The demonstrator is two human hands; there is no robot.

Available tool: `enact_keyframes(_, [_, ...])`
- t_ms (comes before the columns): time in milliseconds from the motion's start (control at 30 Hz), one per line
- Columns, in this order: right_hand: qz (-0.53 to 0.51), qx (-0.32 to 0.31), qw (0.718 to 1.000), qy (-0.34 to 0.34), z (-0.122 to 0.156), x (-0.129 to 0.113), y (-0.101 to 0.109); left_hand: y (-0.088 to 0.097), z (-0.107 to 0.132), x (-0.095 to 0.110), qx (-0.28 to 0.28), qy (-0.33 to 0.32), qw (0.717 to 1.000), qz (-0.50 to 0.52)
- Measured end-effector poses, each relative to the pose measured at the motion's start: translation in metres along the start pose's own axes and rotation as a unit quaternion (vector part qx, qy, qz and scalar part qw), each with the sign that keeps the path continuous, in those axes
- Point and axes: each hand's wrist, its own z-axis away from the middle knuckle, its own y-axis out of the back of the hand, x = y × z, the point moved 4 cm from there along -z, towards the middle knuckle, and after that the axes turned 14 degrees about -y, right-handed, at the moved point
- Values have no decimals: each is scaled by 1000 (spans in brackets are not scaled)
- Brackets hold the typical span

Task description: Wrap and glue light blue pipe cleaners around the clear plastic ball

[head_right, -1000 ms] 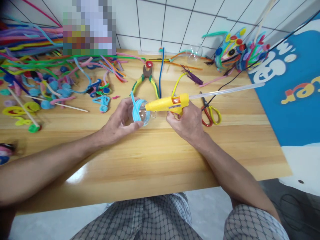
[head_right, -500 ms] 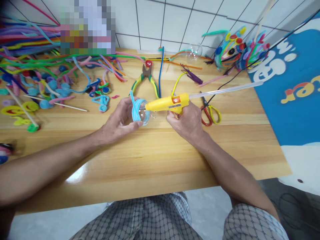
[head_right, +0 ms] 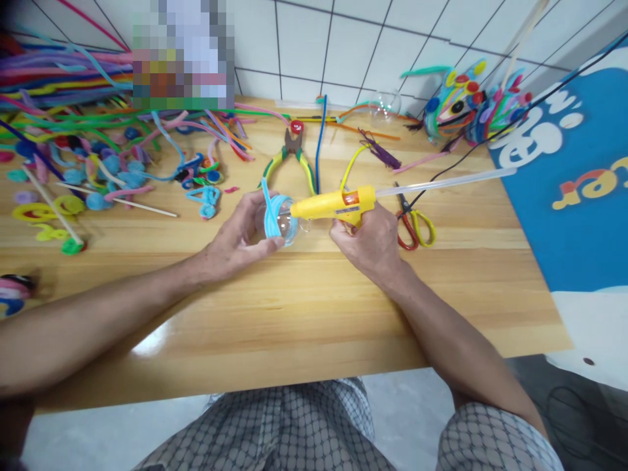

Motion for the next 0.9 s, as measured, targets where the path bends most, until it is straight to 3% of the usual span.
enact_keyframes(900, [10,-9,1000,-7,-2,-2,1,1,1,1,-9,2,1000,-20])
